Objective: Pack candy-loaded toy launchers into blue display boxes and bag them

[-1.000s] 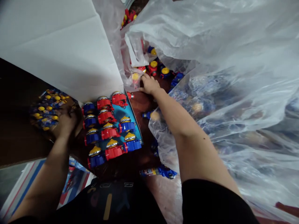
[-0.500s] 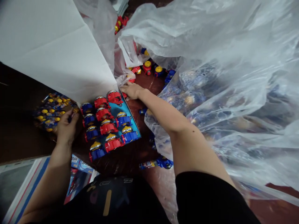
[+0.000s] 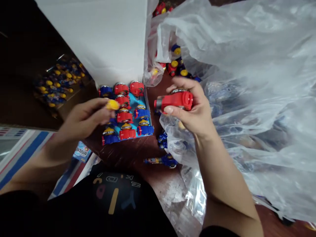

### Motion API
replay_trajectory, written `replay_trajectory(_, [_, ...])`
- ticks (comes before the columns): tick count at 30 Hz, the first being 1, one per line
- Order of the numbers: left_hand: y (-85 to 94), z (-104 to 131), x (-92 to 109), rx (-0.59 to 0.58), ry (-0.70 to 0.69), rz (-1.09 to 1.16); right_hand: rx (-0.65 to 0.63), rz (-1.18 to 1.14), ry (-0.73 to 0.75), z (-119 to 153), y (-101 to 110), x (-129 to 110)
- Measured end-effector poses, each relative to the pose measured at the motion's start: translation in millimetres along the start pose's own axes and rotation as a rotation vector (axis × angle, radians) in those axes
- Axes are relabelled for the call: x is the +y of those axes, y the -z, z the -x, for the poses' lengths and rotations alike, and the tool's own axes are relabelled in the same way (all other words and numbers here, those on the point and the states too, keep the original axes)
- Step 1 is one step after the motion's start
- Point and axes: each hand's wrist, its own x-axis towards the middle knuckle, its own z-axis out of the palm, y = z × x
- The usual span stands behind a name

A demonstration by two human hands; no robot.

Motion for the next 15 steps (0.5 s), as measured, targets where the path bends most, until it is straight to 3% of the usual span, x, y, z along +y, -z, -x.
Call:
replay_trajectory(2, [-20.6, -11, 17, -0.207, 0.012, 0.106, 0.033, -0.02, 0.035, 11, -20, -23])
replay_trajectory(4, [-31.6, -17, 25, -0.34, 0.042, 0.17, -0.004, -0.047, 0.076, 16, -31, -40])
replay_trajectory(8, [-30.8, -10, 28, -0.421, 0.022, 0.174, -0.215, -0.04, 0.132, 15, -32, -59])
replay_trajectory(11, [-28.1, 0, 25, -0.354, -0.152, -0.005, -0.289, 0.013, 0.198, 16, -31, -65])
replay_trajectory(15, [-34.1, 3, 7, -0.074, -0.506, -0.414, -0.187, -0.011, 0.073, 24, -44, -57])
